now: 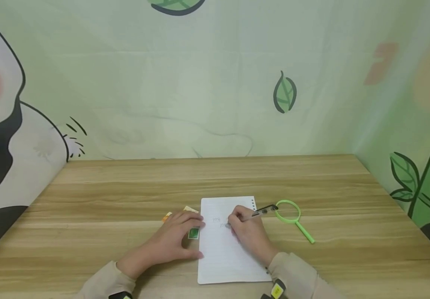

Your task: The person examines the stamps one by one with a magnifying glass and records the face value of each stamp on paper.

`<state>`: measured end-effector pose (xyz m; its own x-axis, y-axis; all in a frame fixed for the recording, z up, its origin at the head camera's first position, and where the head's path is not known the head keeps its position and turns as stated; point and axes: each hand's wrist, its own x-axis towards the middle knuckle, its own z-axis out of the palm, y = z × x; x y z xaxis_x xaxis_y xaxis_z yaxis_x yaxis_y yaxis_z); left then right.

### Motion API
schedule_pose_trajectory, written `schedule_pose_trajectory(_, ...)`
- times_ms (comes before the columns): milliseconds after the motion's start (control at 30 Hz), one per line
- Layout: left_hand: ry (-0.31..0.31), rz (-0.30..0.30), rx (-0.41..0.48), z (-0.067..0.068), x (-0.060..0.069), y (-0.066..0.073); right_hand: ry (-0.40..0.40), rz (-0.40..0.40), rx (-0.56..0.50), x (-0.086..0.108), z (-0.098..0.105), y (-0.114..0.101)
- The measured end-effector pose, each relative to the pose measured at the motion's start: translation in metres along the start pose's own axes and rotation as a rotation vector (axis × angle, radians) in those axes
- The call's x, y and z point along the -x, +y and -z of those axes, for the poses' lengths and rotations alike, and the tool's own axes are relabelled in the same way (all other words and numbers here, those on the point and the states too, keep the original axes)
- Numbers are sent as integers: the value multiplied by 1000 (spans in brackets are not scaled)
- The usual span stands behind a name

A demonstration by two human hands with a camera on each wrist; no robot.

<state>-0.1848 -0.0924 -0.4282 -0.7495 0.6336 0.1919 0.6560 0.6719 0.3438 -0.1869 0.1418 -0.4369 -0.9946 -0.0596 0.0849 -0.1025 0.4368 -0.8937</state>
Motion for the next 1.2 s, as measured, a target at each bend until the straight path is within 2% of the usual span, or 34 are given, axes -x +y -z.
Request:
schedule_pose_trajectory(233, -8, 3, 9, 2, 1, 0, 6, -23, -41, 0, 0, -3)
schedule_pose_trajectory(433, -13, 3, 2, 3, 1, 1, -14, -4, -71, 1, 2, -8)
schedule_pose_trajectory(1000, -26, 18, -15, 1, 0, -1, -106, 25, -67, -2, 17, -19)
schedule_pose_trajectory(1200, -22, 18, -21, 2, 0, -1, -110, 17, -71, -4, 22, -20)
